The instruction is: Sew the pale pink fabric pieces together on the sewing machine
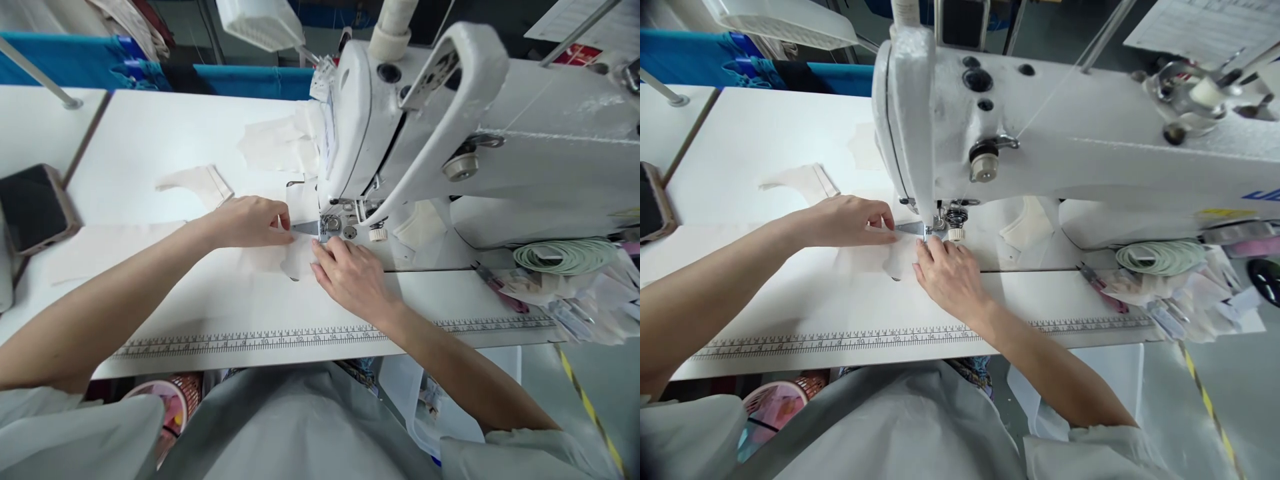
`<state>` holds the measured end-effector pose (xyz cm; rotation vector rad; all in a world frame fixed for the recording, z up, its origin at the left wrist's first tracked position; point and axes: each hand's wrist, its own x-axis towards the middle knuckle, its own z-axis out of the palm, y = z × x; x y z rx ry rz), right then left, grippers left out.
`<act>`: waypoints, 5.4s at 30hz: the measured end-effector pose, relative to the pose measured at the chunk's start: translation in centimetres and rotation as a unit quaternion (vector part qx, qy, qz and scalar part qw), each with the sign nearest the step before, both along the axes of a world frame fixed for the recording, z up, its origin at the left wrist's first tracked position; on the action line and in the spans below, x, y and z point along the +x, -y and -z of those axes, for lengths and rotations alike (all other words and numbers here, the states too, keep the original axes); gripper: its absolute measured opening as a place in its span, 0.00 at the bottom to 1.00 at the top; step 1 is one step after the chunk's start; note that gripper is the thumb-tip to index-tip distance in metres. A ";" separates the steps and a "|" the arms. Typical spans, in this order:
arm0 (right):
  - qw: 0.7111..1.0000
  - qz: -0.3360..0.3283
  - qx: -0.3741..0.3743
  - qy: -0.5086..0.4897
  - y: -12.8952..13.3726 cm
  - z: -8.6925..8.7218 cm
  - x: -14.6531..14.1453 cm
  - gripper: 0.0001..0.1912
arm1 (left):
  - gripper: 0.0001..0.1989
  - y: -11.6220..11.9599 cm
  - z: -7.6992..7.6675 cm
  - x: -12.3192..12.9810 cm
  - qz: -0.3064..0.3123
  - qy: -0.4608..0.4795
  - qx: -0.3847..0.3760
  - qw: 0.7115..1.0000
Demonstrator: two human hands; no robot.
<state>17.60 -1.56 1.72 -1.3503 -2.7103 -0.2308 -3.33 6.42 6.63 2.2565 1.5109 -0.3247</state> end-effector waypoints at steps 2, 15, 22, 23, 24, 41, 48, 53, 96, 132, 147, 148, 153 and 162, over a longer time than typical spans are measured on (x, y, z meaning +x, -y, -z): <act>1.000 0.004 -0.001 -0.004 0.0 0.0 0.2 0.21 | 0.22 0.4 -0.1 -0.8 -0.009 -0.021 0.008 1.000; 1.000 -0.020 -0.002 -0.014 -0.4 0.2 1.7 0.21 | 0.10 8.3 3.4 -1.1 0.218 0.175 0.343 0.897; 0.996 -0.050 -0.061 -0.034 -1.2 -0.2 2.9 0.22 | 0.10 9.1 4.3 -0.1 0.267 0.185 0.354 0.877; 0.996 -0.052 -0.067 -0.036 -1.2 -0.2 3.0 0.22 | 0.10 9.1 4.3 -0.1 0.269 0.189 0.353 0.876; 0.995 -0.055 -0.072 -0.038 -1.3 -0.2 3.0 0.22 | 0.10 9.1 4.4 -0.2 0.270 0.192 0.353 0.875; 0.996 -0.057 -0.064 -0.023 -1.2 -0.1 3.0 0.23 | 0.06 8.6 5.2 0.7 0.295 0.195 0.409 0.841; 0.996 -0.054 -0.066 -0.024 -1.2 -0.2 3.0 0.23 | 0.06 8.6 5.1 0.9 0.284 0.202 0.401 0.847; 0.995 -0.052 -0.075 -0.028 -1.2 -0.2 2.9 0.22 | 0.07 8.6 5.3 0.8 0.268 0.223 0.347 0.871; 0.992 0.015 -0.036 -0.119 -0.3 -2.9 8.0 0.15 | 0.13 9.4 3.0 0.7 0.335 0.246 0.410 0.812; 0.970 0.050 0.152 -0.182 4.3 -4.1 12.1 0.06 | 0.21 11.5 1.1 8.5 0.137 0.499 0.191 0.834; 0.910 -0.008 -0.152 -0.387 5.2 -2.4 2.3 0.07 | 0.15 10.0 1.1 2.1 -0.142 0.514 -0.072 0.843; 0.900 -0.009 -0.183 -0.395 5.0 -2.2 1.9 0.07 | 0.14 9.5 1.1 1.8 -0.142 0.492 -0.069 0.856; 0.820 0.035 -0.340 -0.458 3.5 -1.7 1.0 0.06 | 0.06 6.0 0.7 1.6 -0.116 0.376 -0.062 0.917; 0.799 0.091 -0.376 -0.460 2.0 -0.7 1.5 0.07 | 0.07 3.3 2.1 3.4 -0.070 0.189 0.090 0.975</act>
